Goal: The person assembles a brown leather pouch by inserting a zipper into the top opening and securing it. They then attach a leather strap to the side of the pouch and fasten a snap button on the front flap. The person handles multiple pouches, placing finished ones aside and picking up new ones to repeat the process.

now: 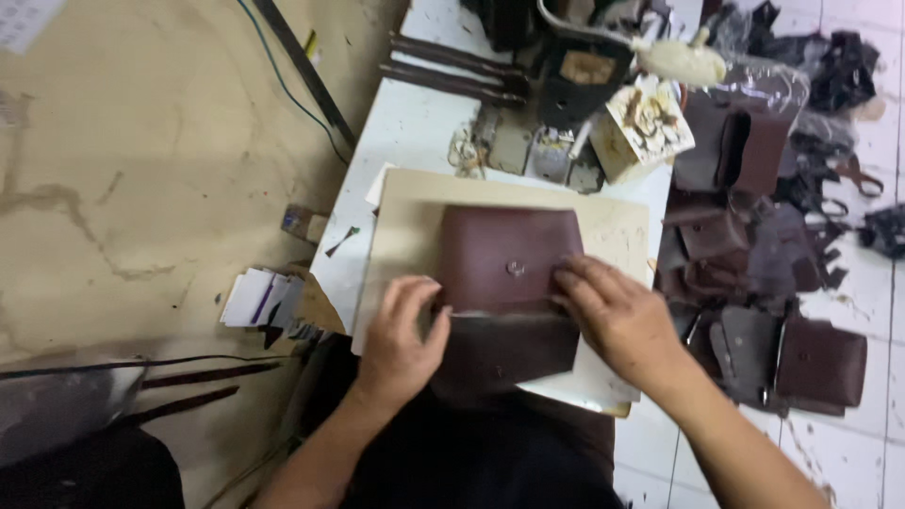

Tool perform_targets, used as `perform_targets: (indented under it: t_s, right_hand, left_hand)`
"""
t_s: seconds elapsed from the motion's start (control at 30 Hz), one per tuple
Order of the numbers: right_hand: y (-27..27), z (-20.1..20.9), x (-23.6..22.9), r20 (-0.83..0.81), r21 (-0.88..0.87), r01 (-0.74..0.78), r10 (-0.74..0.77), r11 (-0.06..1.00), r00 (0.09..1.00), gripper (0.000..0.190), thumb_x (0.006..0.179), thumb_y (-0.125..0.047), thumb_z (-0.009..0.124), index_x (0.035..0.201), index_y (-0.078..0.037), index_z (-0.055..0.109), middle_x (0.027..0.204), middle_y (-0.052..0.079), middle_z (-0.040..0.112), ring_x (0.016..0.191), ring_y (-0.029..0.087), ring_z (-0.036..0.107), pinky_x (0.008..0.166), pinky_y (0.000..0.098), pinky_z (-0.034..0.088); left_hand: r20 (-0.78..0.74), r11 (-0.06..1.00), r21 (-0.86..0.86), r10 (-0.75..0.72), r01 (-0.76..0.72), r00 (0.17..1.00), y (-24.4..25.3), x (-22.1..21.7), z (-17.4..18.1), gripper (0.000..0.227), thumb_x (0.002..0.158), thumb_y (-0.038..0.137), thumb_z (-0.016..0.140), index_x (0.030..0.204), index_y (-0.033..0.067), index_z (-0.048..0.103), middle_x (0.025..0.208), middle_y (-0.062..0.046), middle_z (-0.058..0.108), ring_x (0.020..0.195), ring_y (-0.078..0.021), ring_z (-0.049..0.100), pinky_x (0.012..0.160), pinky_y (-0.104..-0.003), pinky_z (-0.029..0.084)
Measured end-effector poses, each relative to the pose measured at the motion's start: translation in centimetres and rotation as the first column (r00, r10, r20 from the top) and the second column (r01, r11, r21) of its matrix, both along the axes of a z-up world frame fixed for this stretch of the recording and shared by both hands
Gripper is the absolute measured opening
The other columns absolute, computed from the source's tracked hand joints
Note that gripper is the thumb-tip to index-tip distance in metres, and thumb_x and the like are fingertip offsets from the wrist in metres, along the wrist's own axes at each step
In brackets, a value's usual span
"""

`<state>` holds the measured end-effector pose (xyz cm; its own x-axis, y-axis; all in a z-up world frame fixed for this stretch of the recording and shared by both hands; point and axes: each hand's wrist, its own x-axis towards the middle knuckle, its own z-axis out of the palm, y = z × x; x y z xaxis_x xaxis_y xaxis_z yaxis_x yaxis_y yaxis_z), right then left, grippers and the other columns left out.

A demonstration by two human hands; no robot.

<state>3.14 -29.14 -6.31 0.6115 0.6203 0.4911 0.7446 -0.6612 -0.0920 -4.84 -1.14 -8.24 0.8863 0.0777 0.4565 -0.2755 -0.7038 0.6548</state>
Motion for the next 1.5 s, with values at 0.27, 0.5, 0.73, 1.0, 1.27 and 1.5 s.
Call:
perform_targets:
  t_s: [0.27, 0.5, 0.73, 1.0, 1.27, 1.5]
  right_hand:
    - [-2.9, -3.6, -2.0, -0.374, 0.204, 0.067, 0.015, 0.977, 0.927, 0.044, 0.092, -0.030, 0.070, 0.128, -0.007, 0.063, 0.146, 0.015, 0.057, 0.130, 0.034, 0.059, 0.108, 0.0452, 0.049]
    - [-3.5, -7.9, -1.4, -0.618, 0.511, 0.428, -0.028, 0.746, 0.786, 0.029, 0.106, -0.018, 0.048, 0.126, -0.005, 0.066, 0.142, 0.017, 0.061, 0.134, 0.028, 0.057, 0.114, 0.0398, 0.044]
    - [-3.1, -8.6, -0.9, -0.615, 0.512, 0.491, -0.098, 0.704, 0.782, 0.029, 0.107, -0.019, 0.048, 0.118, -0.003, 0.069, 0.131, 0.015, 0.067, 0.128, 0.026, 0.061, 0.114, 0.0372, 0.043]
    - [-2.7, -8.0, -0.9, -0.656, 0.554, 0.543, -0.071, 0.631, 0.751, 0.025, 0.106, -0.015, 0.050, 0.110, -0.001, 0.071, 0.123, 0.015, 0.070, 0.122, 0.023, 0.065, 0.108, 0.0339, 0.051]
    - [-2.9, -7.8, -0.9, -0.651, 0.535, 0.540, -0.090, 0.650, 0.754, 0.025, 0.105, -0.018, 0.051, 0.109, -0.002, 0.071, 0.121, 0.015, 0.071, 0.121, 0.024, 0.066, 0.109, 0.0345, 0.048]
    - [-2.7, -7.8, -1.6, -0.711, 0.595, 0.618, -0.021, 0.514, 0.703, 0.022, 0.105, -0.016, 0.058, 0.116, -0.002, 0.070, 0.115, 0.008, 0.073, 0.110, 0.014, 0.064, 0.103, 0.0265, 0.047]
  left_hand:
    - [-0.362, 0.996, 0.086, 0.005, 0.029, 0.932, 2.5, -0.2, -0.6, 0.046, 0.092, 0.037, 0.069, 0.127, 0.0106, 0.059, 0.121, -0.010, 0.063, 0.105, -0.0260, 0.065, 0.085, -0.041, 0.061]
    - [-0.251, 0.972, 0.177, -0.107, 0.154, 0.962, 4.3, 14.6, 0.8, 0.038, 0.100, 0.036, 0.057, 0.121, 0.0061, 0.064, 0.122, -0.009, 0.063, 0.113, -0.0293, 0.060, 0.096, -0.044, 0.047]
    - [-0.082, 0.921, 0.322, -0.203, 0.218, 0.976, 1.0, 34.9, -7.8, 0.022, 0.090, 0.020, 0.070, 0.110, 0.0093, 0.068, 0.108, -0.014, 0.066, 0.102, -0.0396, 0.063, 0.093, -0.051, 0.045]
    - [-0.417, 0.884, 0.391, -0.076, 0.255, 0.906, -1.2, 36.7, -6.5, 0.030, 0.096, 0.017, 0.067, 0.123, 0.0046, 0.065, 0.131, -0.018, 0.063, 0.119, -0.0365, 0.058, 0.101, -0.051, 0.050]
    - [-0.495, 0.839, 0.419, -0.110, 0.348, 0.862, 0.8, 32.8, -3.8, 0.022, 0.096, -0.001, 0.047, 0.102, 0.0105, 0.064, 0.110, -0.014, 0.061, 0.111, -0.0330, 0.047, 0.095, -0.045, 0.038]
    - [-0.513, 0.908, -0.216, -0.418, 0.359, 0.750, -1.4, 16.0, 11.1, 0.065, 0.101, 0.045, 0.013, 0.107, 0.0050, 0.064, 0.120, -0.023, 0.069, 0.115, -0.0352, 0.068, 0.103, -0.049, 0.052]
